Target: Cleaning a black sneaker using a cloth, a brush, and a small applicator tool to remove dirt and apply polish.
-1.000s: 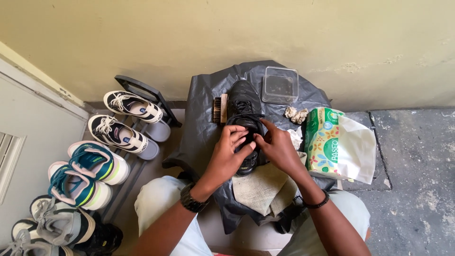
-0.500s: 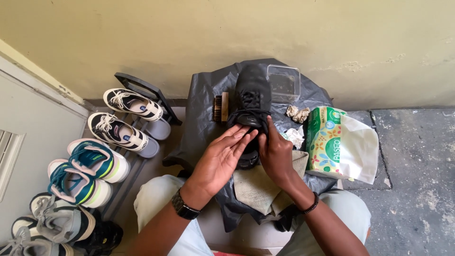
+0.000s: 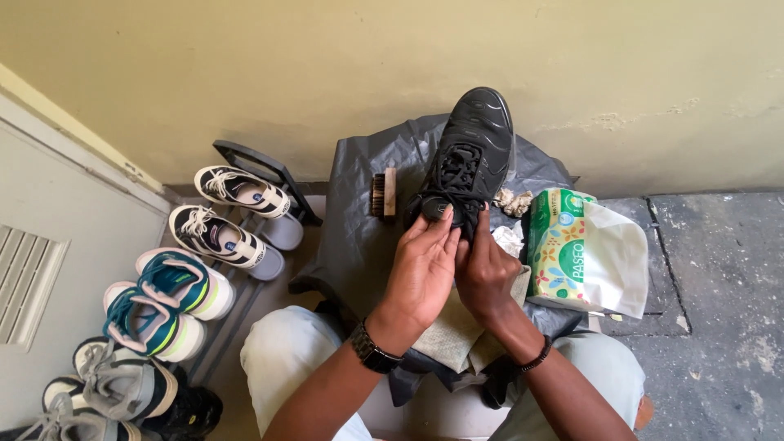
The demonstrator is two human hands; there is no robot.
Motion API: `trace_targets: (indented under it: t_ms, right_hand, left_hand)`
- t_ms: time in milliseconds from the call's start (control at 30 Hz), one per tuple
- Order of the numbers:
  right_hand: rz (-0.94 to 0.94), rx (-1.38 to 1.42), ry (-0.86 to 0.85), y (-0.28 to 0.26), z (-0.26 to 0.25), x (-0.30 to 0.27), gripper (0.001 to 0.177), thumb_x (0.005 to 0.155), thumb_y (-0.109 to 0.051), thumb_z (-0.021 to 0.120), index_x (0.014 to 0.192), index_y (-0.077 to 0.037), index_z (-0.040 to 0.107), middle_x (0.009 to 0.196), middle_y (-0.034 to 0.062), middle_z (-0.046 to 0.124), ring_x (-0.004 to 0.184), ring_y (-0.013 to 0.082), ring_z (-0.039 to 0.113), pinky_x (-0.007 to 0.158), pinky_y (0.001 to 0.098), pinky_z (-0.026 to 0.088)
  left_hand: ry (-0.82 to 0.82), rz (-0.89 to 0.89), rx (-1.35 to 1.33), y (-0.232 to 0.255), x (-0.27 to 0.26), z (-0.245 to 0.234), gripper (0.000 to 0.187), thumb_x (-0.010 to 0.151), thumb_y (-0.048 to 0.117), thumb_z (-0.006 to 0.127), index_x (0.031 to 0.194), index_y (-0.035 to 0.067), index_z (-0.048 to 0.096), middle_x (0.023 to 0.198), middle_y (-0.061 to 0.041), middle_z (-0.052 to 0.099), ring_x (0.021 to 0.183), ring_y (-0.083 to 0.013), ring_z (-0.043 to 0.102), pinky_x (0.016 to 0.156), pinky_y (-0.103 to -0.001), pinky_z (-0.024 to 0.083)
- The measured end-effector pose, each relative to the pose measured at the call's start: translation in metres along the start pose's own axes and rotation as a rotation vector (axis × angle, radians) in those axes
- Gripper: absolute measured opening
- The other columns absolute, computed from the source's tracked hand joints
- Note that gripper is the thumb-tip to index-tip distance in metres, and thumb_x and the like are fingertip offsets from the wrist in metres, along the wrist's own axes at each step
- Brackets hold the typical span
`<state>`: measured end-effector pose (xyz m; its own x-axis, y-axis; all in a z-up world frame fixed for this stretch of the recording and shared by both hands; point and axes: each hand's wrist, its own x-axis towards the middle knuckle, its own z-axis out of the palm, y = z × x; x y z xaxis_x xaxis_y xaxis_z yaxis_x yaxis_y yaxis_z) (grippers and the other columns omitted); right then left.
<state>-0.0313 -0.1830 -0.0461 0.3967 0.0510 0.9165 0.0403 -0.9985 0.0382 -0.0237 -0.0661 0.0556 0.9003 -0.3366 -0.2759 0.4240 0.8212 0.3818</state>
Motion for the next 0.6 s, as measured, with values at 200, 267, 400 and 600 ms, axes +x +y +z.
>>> trace_targets:
  t_ms: [200, 267, 400, 600]
  right_hand:
    - [0.001, 0.025, 0.037, -0.002, -0.004, 0.003, 0.031, 0.095, -0.009, 0.060, 0.116, 0.009, 0.074, 0.080, 0.0099, 0.075, 0.049, 0.0179, 0.064, 0.048, 0.0259, 0.052]
    - [-0.068, 0.001, 0.045, 0.002, -0.005, 0.000, 0.022, 0.092, -0.006, 0.066, 0.108, 0.007, 0.075, 0.086, 0.0135, 0.077, 0.050, 0.0179, 0.064, 0.047, 0.0256, 0.051]
    - [0.020, 0.144, 0.048, -0.013, -0.017, 0.022, 0.031, 0.090, -0.009, 0.070, 0.115, 0.009, 0.075, 0.082, 0.0141, 0.077, 0.049, 0.0195, 0.065, 0.046, 0.0274, 0.051]
    - [0.204, 0.623, -0.148, -0.013, -0.029, 0.031, 0.048, 0.095, -0.022, 0.073, 0.132, 0.008, 0.066, 0.065, 0.0105, 0.070, 0.043, 0.0205, 0.058, 0.044, 0.0334, 0.049]
  left_hand:
    - [0.075, -0.025, -0.029, 0.008, -0.005, 0.026, 0.053, 0.092, 0.005, 0.067, 0.141, -0.003, 0.051, 0.142, -0.016, 0.053, 0.145, -0.0250, 0.041, 0.125, -0.043, 0.021]
    - [0.094, -0.018, -0.020, 0.010, -0.005, 0.023, 0.051, 0.091, 0.004, 0.067, 0.139, -0.005, 0.053, 0.140, -0.018, 0.054, 0.143, -0.0261, 0.043, 0.124, -0.044, 0.022]
    - [0.133, 0.026, -0.004, 0.014, -0.003, 0.012, 0.039, 0.085, 0.003, 0.074, 0.123, -0.002, 0.066, 0.126, -0.018, 0.065, 0.126, -0.0273, 0.058, 0.121, -0.042, 0.035]
    - [0.178, -0.060, -0.106, 0.032, 0.013, -0.027, 0.019, 0.087, 0.009, 0.075, 0.105, 0.006, 0.072, 0.107, -0.010, 0.071, 0.104, -0.0208, 0.066, 0.104, -0.035, 0.050]
